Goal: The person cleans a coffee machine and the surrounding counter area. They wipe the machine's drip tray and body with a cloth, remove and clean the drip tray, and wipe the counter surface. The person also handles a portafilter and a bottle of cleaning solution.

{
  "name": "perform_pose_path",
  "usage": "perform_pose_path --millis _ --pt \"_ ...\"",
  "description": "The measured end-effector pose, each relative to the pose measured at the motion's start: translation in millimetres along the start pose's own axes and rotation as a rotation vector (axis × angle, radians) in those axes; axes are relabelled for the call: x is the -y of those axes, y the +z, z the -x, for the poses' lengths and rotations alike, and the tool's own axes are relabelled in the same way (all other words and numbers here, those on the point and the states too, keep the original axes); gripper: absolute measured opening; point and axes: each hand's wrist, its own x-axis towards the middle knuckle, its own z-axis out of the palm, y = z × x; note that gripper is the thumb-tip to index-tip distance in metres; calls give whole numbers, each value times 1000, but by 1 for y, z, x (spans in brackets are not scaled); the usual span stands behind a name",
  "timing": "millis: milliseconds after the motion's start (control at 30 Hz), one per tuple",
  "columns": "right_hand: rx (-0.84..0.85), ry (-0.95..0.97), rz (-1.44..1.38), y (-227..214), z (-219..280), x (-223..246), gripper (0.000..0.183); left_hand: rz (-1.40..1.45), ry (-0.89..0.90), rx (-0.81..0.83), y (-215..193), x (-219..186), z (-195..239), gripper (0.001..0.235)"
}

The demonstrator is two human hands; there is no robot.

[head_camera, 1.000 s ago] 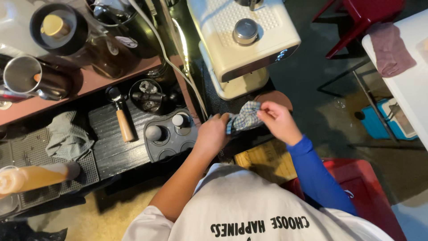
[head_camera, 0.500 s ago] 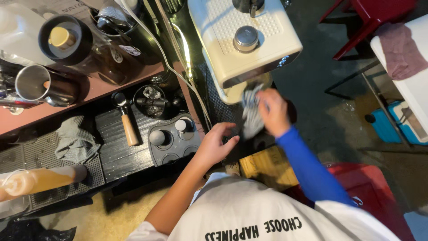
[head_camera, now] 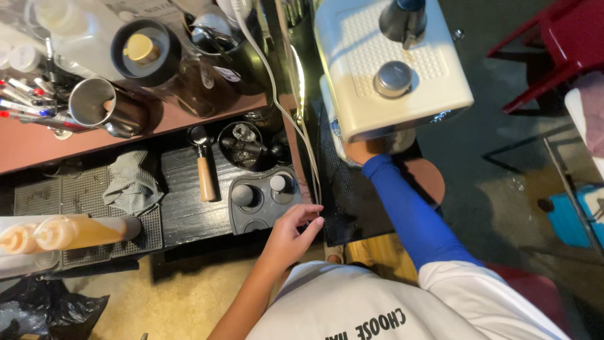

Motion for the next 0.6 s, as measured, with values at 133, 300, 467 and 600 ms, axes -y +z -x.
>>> perform_pose_path --millis 133,300,467,600 --pt "58 -13 -48 9 -15 -14 51 107 -44 -14 7 9 1 29" --pt "187 -108 -120 -13 -16 -51 49 126 -39 42 15 -1 -9 28" --pt "131 -191 -63 -40 -26 -67 47 49 -16 103 15 -16 -13 28" --pt "47 -223 126 -82 -17 -60 45 123 153 48 14 -5 -13 27"
